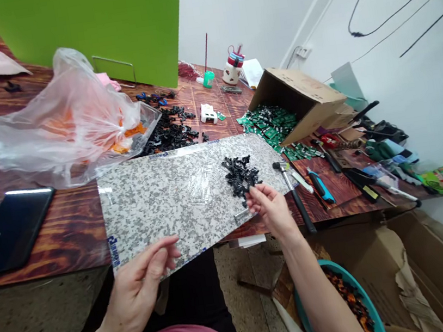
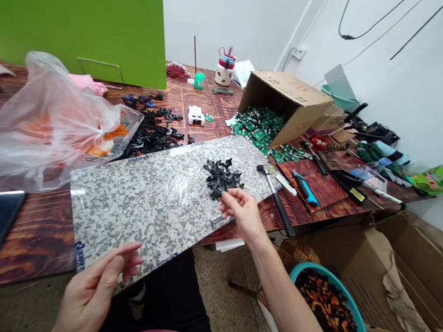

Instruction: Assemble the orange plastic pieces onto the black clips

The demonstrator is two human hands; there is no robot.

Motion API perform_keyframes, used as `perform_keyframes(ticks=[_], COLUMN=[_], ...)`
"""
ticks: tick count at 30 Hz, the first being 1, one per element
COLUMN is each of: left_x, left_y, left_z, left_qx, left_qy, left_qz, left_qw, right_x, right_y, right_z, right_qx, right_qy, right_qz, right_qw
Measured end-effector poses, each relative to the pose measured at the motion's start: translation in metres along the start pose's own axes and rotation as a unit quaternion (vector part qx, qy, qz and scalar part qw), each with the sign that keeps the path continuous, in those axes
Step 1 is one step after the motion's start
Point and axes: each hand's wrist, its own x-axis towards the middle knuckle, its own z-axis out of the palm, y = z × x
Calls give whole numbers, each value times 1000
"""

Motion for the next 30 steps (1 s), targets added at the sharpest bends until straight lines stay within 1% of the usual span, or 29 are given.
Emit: perform_keyframes(ticks=[1,2,3,5,7,8,9,10,11,12,13,14,15,16,17,18,21,24,25,27,29,30], left_x=[0,1,1,2,3,3,3,3,3,3,3,4,4,5,5,6,7,7,7,6,6,6], left_y=[4,7,10,12,11,10,8,7,7,6,7,8,9,11,12,13,15,14,13,11,10,10], left_z=[4,9,14,23,28,28,27,25,23,19,16,13,10,8,7,6,7,8,9,9,9,9], left_qx=[0,-5,-14,-40,-86,-110,-129,-143,-152,-159,-166,-175,-187,-200,-212,-223,-255,-286,-295,-307,-314,-315], left_qy=[-19,-28,-35,-13,21,39,55,71,85,98,109,119,124,129,130,132,134,134,132,125,116,111], left_qz=[8,11,7,-3,-38,-61,-85,-104,-118,-127,-133,-138,-143,-149,-155,-160,-172,-165,-161,-149,-135,-129], left_qw=[1000,1000,999,999,995,991,986,982,978,974,971,968,964,960,956,952,942,934,933,932,932,934], right_x=[-13,-27,-41,-64,-77,-79,-77,-73,-65,-56,-45,-34,-23,-13,-5,2,9,0,-7,-24,-44,-54], right_y=[-5,-9,-11,-13,-10,-9,-7,-5,-4,-3,-1,0,3,6,9,12,18,13,8,-4,-16,-20], right_z=[14,30,45,71,90,95,97,97,94,91,87,83,80,77,76,75,76,79,80,83,88,92], right_qx=[33,87,135,197,209,200,179,142,88,17,-72,-165,-247,-309,-351,-374,-390,-384,-367,-305,-235,-209], right_qy=[-35,-86,-137,-207,-245,-264,-280,-289,-287,-270,-239,-201,-168,-146,-136,-133,-143,-144,-142,-152,-180,-198], right_qz=[17,45,73,108,114,108,90,57,9,-51,-118,-179,-226,-255,-271,-277,-280,-294,-297,-289,-266,-257], right_qw=[999,992,979,952,940,937,939,945,954,961,961,949,927,904,886,875,865,863,870,895,917,922])
